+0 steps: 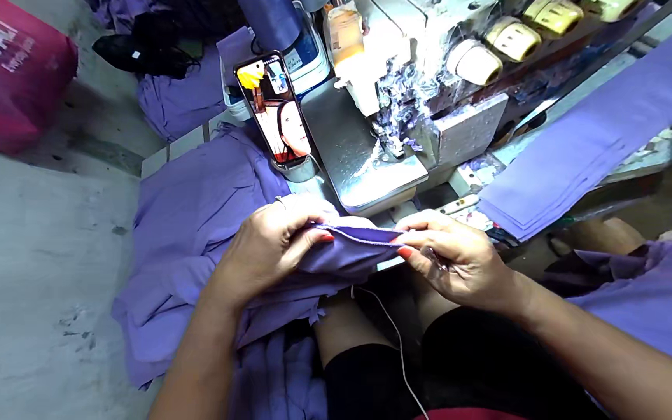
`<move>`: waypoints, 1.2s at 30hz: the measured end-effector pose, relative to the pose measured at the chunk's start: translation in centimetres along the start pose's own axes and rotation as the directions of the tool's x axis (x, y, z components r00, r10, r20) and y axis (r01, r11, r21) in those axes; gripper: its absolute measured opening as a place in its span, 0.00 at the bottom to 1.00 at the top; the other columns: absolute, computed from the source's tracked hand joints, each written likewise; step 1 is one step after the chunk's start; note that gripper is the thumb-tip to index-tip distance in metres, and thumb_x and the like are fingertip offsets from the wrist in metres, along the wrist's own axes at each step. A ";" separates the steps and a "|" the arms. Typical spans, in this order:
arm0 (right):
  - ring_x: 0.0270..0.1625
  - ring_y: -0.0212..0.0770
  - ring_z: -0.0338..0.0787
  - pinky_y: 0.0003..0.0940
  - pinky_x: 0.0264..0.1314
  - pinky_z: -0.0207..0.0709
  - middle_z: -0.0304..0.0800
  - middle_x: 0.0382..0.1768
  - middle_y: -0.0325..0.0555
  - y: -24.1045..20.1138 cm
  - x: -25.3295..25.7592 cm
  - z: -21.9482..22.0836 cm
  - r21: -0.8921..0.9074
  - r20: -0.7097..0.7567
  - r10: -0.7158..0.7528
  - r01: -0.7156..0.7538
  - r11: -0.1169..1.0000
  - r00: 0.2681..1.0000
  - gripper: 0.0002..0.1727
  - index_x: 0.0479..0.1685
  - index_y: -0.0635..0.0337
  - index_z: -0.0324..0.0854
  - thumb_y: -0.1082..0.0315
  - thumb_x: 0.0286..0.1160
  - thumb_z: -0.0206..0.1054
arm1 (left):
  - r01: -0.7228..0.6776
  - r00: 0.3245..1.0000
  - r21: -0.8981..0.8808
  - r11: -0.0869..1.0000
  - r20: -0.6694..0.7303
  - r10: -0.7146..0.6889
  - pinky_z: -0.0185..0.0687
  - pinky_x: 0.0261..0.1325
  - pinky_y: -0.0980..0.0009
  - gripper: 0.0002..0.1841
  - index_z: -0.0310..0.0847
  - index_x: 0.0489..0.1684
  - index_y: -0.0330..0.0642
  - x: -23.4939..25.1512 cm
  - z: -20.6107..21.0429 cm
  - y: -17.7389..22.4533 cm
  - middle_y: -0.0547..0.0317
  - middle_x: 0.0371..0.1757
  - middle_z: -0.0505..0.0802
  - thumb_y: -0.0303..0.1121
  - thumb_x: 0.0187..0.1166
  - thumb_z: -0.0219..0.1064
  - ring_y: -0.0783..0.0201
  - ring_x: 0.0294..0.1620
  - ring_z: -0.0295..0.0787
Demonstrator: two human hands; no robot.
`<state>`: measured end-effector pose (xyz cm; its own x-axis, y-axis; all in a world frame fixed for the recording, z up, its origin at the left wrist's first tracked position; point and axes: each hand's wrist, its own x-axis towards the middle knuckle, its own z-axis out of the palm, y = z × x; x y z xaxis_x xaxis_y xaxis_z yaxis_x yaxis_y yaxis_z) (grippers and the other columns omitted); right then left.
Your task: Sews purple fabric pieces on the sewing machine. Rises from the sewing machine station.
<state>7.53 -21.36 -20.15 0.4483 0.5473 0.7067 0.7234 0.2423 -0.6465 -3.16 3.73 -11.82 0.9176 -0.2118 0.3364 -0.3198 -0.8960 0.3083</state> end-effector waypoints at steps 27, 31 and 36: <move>0.33 0.22 0.84 0.12 0.40 0.75 0.91 0.34 0.50 1.2 5.4 -0.4 -0.313 -0.210 0.061 -0.126 0.941 0.976 0.14 0.51 0.74 0.86 0.71 0.75 0.68 | 0.181 0.969 -0.125 0.975 -0.149 -0.199 0.80 0.45 0.64 0.08 0.88 0.45 0.38 8.3 -2.9 0.4 0.55 0.37 0.91 0.31 0.77 0.68 0.67 0.39 0.86; 0.48 0.27 0.92 0.14 0.55 0.80 0.95 0.47 0.57 2.4 4.8 0.0 -0.284 -0.183 0.027 -0.079 0.956 0.983 0.15 0.56 0.77 0.84 0.74 0.75 0.67 | 0.159 0.920 -0.330 0.931 -0.292 -0.260 0.77 0.45 0.80 0.09 0.85 0.47 0.33 11.1 -3.3 -1.4 0.59 0.36 0.89 0.30 0.83 0.64 0.79 0.36 0.82; 0.58 0.22 0.90 0.14 0.64 0.78 0.94 0.53 0.54 3.3 4.4 0.2 -0.181 -0.194 -0.017 -0.018 0.983 0.981 0.14 0.55 0.79 0.81 0.75 0.78 0.64 | 0.107 0.912 -0.576 0.810 -0.269 -0.311 0.78 0.41 0.80 0.09 0.82 0.52 0.32 12.8 -2.9 -1.5 0.62 0.34 0.87 0.29 0.86 0.61 0.79 0.33 0.81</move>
<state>11.78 -17.97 -19.27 0.5289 0.3774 0.7602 0.7982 0.0833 -0.5966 8.36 3.54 -5.38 0.8726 0.1907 0.4496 -0.2970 -0.5237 0.7985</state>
